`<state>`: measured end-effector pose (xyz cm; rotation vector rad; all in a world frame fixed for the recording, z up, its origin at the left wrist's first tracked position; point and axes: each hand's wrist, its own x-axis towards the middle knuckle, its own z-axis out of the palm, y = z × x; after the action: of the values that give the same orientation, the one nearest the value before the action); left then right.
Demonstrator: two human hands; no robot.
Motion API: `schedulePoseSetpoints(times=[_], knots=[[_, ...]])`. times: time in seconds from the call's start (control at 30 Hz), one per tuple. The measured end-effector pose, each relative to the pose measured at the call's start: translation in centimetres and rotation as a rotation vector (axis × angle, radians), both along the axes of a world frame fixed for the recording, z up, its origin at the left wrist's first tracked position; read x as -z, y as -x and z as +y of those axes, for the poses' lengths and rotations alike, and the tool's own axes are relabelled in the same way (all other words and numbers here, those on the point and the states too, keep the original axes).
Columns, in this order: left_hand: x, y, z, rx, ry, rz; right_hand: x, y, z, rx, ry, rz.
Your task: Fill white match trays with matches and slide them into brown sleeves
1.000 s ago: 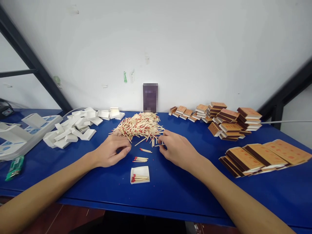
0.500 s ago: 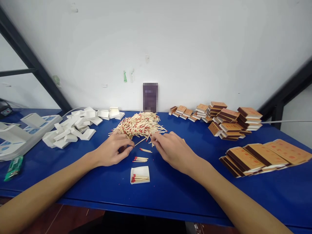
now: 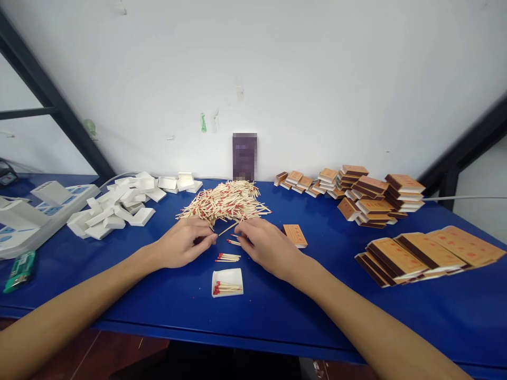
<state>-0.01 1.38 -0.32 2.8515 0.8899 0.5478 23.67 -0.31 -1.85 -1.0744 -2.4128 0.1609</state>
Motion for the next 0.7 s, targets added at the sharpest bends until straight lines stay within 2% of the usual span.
schedulePoseSetpoints(times=[0.07, 0.13, 0.23, 0.3, 0.43, 0.7], knots=[[0.2, 0.0, 0.0, -0.007, 0.051, -0.011, -0.3, -0.1, 0.1, 0.019, -0.022, 0.019], [0.3, 0.1, 0.0, -0.004, 0.058, -0.028, -0.7, -0.5, 0.1, 0.103, -0.054, 0.017], [0.2, 0.0, -0.2, 0.03, 0.002, 0.004, -1.3, -1.2, 0.3, 0.251, -0.079, -0.047], [0.1, -0.1, -0.4, 0.036, -0.035, 0.05, -1.4, -1.5, 0.3, 0.308, -0.028, -0.073], [0.0, -0.3, -0.6, 0.033, -0.051, 0.097, -1.2, -1.5, 0.4, 0.349, 0.112, -0.069], [0.0, -0.1, -0.4, 0.04, -0.003, 0.092, -0.6, -0.9, 0.7, 0.389, 0.088, -0.118]])
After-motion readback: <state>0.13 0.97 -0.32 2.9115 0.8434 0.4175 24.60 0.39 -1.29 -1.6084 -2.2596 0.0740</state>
